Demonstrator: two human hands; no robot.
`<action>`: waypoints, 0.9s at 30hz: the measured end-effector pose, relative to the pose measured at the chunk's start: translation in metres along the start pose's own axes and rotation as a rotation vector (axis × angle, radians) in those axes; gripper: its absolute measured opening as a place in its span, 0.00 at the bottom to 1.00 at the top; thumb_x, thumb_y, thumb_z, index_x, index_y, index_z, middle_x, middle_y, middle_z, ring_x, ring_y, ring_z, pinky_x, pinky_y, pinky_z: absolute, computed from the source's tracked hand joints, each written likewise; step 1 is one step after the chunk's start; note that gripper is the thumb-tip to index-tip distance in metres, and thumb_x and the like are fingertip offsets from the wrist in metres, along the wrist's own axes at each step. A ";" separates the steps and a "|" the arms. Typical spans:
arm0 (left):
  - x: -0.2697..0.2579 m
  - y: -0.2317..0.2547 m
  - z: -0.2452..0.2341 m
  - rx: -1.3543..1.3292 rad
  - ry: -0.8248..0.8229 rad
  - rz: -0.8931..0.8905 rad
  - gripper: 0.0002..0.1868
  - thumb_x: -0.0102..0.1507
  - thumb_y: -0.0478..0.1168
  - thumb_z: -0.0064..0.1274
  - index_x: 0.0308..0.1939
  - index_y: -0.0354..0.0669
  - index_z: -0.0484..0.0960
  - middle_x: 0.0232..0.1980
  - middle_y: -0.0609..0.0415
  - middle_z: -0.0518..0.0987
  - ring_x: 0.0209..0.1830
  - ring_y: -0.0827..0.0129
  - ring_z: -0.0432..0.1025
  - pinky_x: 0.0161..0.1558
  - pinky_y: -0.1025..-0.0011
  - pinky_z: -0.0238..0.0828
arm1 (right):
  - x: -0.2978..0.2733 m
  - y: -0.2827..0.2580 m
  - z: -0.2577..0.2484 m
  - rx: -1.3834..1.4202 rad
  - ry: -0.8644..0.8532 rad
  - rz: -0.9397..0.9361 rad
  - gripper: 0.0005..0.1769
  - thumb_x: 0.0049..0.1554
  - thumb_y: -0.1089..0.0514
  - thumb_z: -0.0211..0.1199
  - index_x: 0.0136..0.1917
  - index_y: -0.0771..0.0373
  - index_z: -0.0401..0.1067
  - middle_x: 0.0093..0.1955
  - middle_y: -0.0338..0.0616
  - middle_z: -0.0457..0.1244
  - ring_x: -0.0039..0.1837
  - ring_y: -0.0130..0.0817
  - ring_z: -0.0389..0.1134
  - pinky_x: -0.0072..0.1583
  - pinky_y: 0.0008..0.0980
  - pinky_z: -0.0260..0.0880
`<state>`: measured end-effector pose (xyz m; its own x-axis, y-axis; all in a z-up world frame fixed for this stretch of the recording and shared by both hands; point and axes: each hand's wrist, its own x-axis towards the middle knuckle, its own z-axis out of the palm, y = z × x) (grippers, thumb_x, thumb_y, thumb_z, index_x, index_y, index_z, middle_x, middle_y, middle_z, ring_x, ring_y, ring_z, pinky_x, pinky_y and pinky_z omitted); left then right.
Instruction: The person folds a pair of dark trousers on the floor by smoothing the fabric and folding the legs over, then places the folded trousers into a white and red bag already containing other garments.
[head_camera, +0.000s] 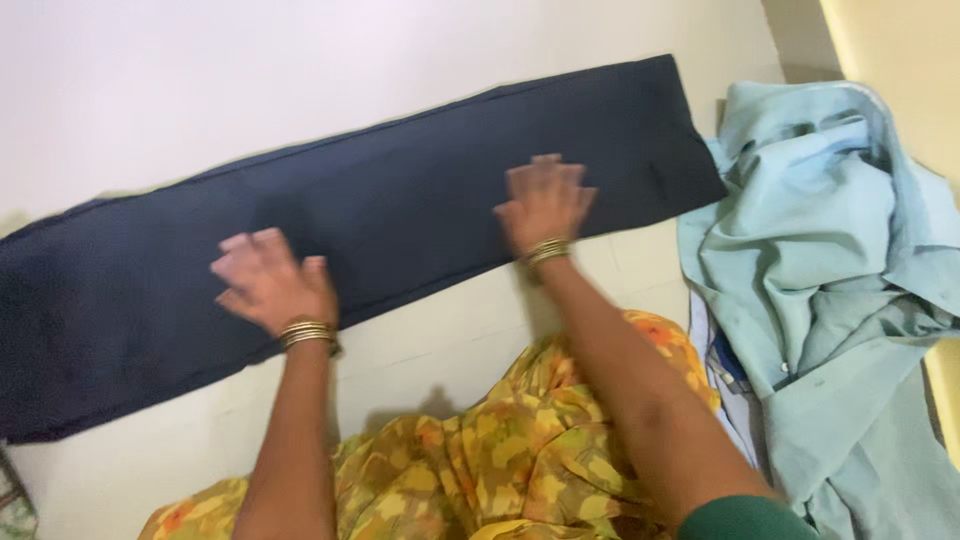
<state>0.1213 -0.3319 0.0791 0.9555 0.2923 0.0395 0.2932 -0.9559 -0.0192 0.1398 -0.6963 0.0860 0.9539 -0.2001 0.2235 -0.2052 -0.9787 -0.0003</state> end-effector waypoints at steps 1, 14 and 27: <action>-0.003 0.029 0.002 -0.015 -0.033 0.142 0.41 0.67 0.62 0.48 0.81 0.58 0.55 0.86 0.47 0.39 0.84 0.43 0.31 0.72 0.30 0.29 | 0.000 -0.037 0.002 0.047 -0.318 -0.121 0.50 0.54 0.27 0.54 0.81 0.50 0.46 0.83 0.49 0.38 0.81 0.61 0.34 0.73 0.69 0.37; 0.035 0.005 0.034 -0.047 -0.118 0.130 0.42 0.64 0.71 0.34 0.80 0.63 0.55 0.85 0.50 0.42 0.83 0.45 0.31 0.70 0.28 0.27 | 0.033 -0.012 0.018 0.093 -0.378 -0.166 0.41 0.60 0.24 0.41 0.81 0.38 0.50 0.86 0.40 0.37 0.85 0.49 0.32 0.78 0.62 0.30; 0.076 -0.014 0.028 -0.104 -0.018 -0.014 0.39 0.71 0.65 0.39 0.82 0.54 0.56 0.87 0.41 0.42 0.84 0.39 0.30 0.71 0.26 0.30 | 0.088 0.037 0.034 0.124 -0.194 0.386 0.40 0.65 0.32 0.46 0.83 0.49 0.45 0.86 0.50 0.35 0.85 0.56 0.31 0.78 0.69 0.31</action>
<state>0.1908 -0.2959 0.0548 0.9520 0.3054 0.0211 0.3027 -0.9493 0.0846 0.2236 -0.7515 0.0729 0.8382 -0.5453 -0.0031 -0.5381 -0.8262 -0.1668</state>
